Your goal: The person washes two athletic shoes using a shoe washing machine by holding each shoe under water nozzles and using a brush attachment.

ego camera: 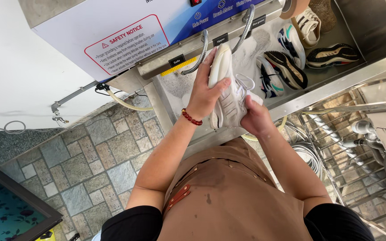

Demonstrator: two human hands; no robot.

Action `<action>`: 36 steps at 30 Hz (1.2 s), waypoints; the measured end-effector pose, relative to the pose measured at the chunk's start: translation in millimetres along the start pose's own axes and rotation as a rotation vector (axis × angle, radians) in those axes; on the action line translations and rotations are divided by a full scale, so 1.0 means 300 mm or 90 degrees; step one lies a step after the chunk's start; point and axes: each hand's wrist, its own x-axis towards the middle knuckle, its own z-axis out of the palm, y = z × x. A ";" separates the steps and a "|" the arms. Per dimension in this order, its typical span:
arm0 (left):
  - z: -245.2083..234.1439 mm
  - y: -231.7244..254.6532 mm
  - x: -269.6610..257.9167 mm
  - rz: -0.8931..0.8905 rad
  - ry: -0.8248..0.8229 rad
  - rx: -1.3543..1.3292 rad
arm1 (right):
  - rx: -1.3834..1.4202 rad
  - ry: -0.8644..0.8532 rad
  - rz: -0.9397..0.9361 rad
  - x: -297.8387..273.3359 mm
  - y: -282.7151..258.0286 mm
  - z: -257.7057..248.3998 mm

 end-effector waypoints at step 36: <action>-0.088 -1.034 0.323 -0.362 0.354 -0.279 | -0.097 0.109 0.269 0.714 -0.100 -0.587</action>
